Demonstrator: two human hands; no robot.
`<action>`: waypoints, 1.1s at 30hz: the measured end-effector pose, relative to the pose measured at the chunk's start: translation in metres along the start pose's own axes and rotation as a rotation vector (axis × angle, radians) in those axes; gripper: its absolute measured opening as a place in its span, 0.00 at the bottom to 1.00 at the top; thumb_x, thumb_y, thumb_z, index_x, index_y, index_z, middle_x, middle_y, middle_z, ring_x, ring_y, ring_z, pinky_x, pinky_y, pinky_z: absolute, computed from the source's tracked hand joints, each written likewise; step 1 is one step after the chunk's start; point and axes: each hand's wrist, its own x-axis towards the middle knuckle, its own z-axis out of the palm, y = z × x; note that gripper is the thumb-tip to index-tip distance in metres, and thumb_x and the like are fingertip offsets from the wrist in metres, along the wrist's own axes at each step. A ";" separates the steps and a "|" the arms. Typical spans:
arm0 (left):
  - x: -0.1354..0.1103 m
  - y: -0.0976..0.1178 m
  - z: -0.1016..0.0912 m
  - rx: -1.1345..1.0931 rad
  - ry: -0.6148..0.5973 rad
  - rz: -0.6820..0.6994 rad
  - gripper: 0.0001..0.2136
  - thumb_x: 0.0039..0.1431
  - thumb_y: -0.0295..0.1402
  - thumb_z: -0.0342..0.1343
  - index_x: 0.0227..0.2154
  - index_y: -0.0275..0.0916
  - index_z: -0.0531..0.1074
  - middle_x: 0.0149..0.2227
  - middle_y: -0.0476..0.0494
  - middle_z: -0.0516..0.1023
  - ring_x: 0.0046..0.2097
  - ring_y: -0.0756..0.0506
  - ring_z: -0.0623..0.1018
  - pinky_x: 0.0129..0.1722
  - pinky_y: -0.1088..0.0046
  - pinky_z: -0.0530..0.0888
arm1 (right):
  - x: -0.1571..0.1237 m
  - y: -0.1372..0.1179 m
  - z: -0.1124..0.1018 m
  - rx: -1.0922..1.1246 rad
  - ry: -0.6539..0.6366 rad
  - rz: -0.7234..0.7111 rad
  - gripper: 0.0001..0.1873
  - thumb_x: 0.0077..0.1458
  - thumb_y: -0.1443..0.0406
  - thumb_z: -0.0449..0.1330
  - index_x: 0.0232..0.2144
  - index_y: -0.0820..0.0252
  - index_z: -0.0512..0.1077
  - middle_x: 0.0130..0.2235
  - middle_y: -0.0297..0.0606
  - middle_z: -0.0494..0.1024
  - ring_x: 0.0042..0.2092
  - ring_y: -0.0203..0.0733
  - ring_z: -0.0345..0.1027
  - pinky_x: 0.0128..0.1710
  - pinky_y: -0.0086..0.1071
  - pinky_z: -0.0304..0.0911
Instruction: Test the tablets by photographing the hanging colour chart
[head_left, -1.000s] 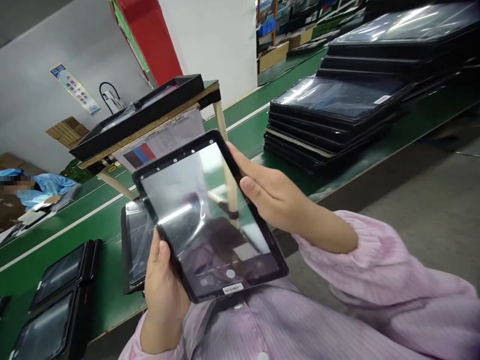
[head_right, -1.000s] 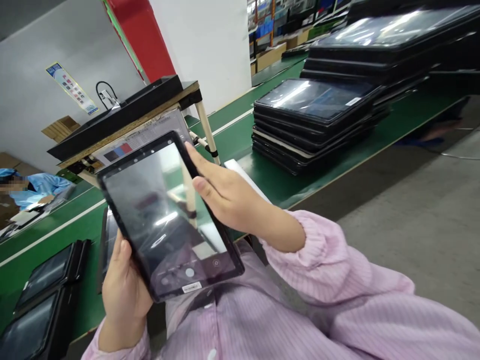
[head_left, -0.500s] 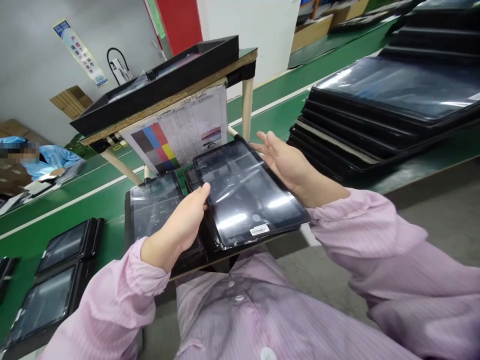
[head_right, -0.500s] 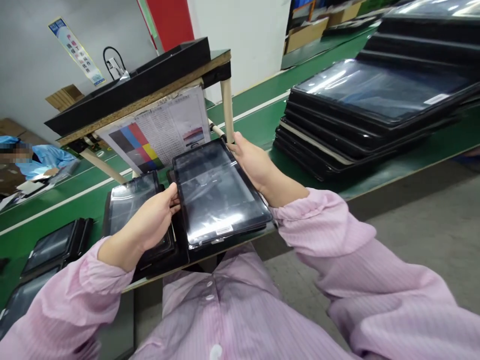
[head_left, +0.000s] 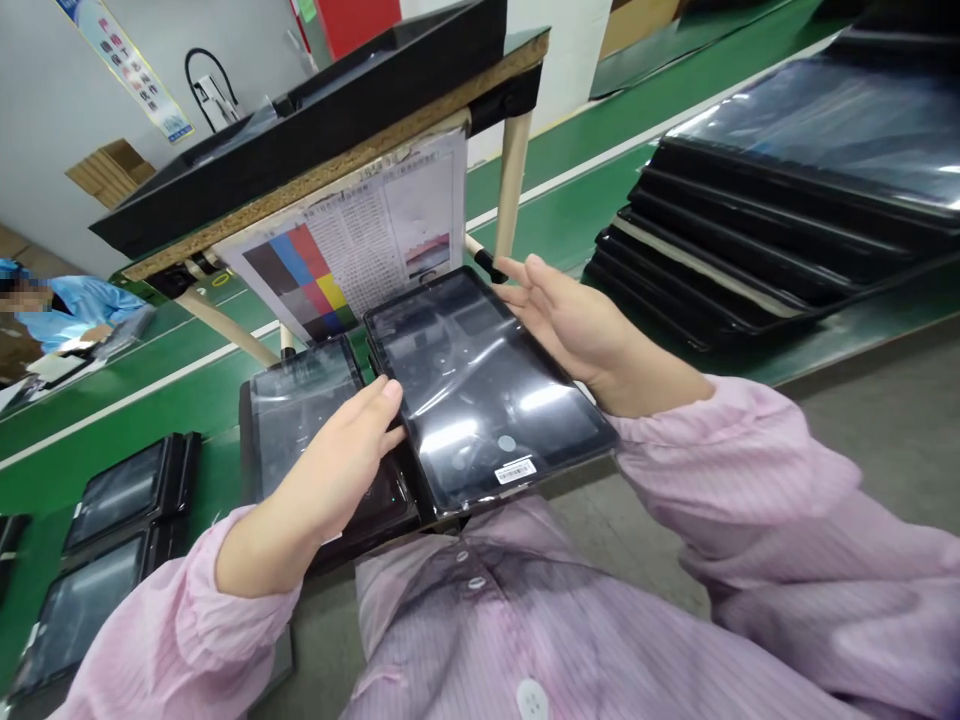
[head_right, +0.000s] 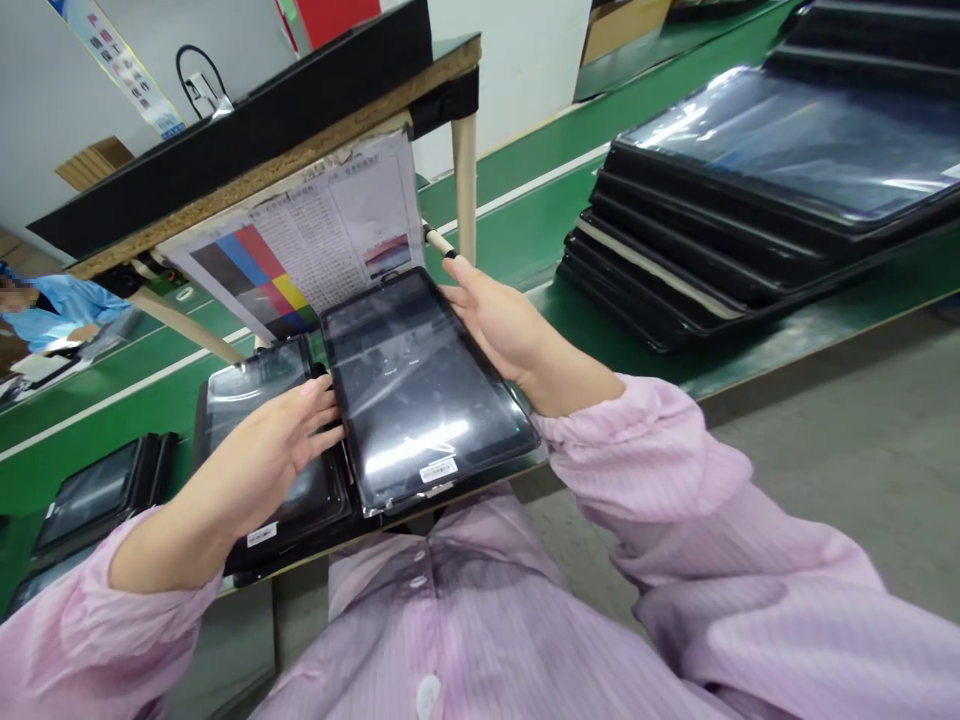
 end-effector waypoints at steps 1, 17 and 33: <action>-0.005 0.003 -0.006 0.019 0.022 0.001 0.26 0.57 0.50 0.64 0.53 0.38 0.77 0.62 0.29 0.73 0.62 0.29 0.73 0.61 0.41 0.69 | 0.000 0.001 0.000 -0.069 0.028 -0.024 0.34 0.65 0.40 0.43 0.59 0.51 0.70 0.58 0.42 0.76 0.61 0.53 0.69 0.62 0.54 0.66; -0.052 0.000 -0.108 1.495 0.327 0.542 0.18 0.68 0.36 0.46 0.51 0.43 0.80 0.51 0.33 0.69 0.57 0.31 0.67 0.59 0.41 0.64 | -0.024 -0.018 0.003 -0.961 -0.304 -0.616 0.28 0.70 0.47 0.39 0.53 0.36 0.76 0.73 0.20 0.49 0.75 0.58 0.36 0.69 0.66 0.33; -0.033 -0.010 -0.106 1.479 0.214 0.544 0.21 0.68 0.39 0.44 0.51 0.42 0.80 0.41 0.35 0.66 0.49 0.33 0.67 0.54 0.40 0.64 | -0.057 -0.016 -0.012 -1.192 0.035 -0.512 0.31 0.71 0.51 0.40 0.38 0.44 0.84 0.69 0.29 0.62 0.72 0.59 0.48 0.67 0.63 0.45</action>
